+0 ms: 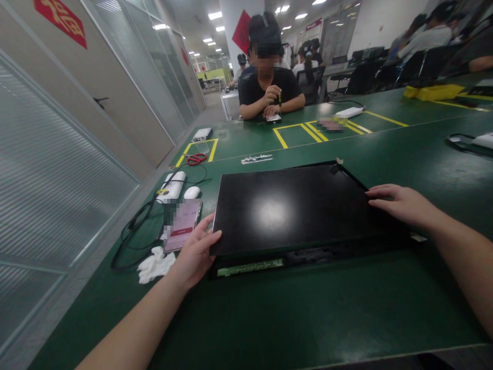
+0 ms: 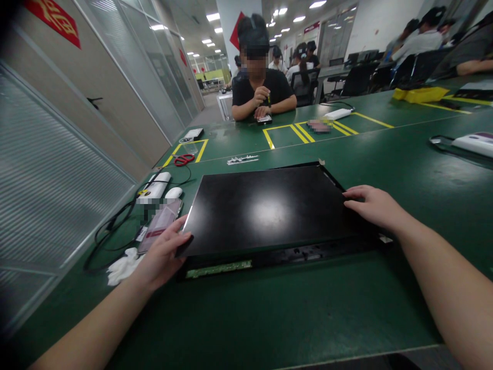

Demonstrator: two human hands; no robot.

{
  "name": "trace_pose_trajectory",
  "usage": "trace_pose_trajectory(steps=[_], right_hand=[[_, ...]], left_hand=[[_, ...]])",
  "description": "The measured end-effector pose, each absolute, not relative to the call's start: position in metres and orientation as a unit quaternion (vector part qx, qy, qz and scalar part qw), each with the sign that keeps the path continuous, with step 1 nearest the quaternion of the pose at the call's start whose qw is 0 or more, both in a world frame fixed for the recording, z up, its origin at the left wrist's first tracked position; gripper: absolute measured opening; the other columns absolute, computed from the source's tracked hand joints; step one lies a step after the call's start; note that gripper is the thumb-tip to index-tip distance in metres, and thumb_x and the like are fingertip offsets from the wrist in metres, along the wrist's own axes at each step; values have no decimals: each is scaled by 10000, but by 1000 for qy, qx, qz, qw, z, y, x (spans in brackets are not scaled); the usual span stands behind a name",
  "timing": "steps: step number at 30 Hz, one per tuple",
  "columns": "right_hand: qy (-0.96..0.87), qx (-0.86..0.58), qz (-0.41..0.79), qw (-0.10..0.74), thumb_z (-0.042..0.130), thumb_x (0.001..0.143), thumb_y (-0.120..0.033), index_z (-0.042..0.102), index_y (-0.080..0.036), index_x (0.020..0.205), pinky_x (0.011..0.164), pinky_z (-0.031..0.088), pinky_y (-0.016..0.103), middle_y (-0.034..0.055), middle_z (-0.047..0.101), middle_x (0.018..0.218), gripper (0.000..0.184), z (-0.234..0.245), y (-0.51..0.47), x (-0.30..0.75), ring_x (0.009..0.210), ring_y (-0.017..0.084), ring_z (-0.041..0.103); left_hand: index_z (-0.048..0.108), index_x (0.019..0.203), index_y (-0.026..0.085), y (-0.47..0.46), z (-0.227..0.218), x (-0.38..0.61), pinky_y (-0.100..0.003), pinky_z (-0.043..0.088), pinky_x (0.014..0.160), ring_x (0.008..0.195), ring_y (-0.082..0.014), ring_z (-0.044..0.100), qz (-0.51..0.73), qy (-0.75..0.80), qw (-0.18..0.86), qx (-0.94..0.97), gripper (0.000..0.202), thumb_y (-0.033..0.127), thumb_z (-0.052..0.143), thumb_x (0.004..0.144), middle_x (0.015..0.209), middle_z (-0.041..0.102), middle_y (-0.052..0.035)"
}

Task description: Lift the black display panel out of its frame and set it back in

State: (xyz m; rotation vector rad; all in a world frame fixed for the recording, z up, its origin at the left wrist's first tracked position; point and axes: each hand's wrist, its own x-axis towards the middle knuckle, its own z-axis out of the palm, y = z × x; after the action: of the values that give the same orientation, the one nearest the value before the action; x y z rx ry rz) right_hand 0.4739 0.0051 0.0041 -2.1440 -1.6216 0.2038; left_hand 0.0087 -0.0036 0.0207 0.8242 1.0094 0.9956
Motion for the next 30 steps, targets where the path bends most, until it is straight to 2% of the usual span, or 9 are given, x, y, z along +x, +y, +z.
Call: trace_pose_trajectory(steps=[5,15,30], right_hand=[[-601,-770,69,203,510,489,-338,624,-238,746,789,324,297,4,567,937,298,1,6,478,861,165,486],[-605,-768,66,199,476,494,-249,614,-236,759,820,306,294,3,567,950,299,5,5,476,886,157,480],[-611,-761,66,207,468,473,-203,605,-237,772,806,321,283,-1,559,952,331,3,4,480,871,148,482]], left_hand=[[560,1297,228,-4,19,9,-222,579,640,795,-189,749,440,446,680,380,665,166,825,690,979,778,-26],[568,1219,216,-5,19,10,-242,581,637,787,-197,747,436,460,673,381,632,167,846,653,969,773,-19],[565,1224,215,-5,22,13,-269,576,605,805,-227,750,425,469,670,389,642,153,828,642,940,774,-21]])
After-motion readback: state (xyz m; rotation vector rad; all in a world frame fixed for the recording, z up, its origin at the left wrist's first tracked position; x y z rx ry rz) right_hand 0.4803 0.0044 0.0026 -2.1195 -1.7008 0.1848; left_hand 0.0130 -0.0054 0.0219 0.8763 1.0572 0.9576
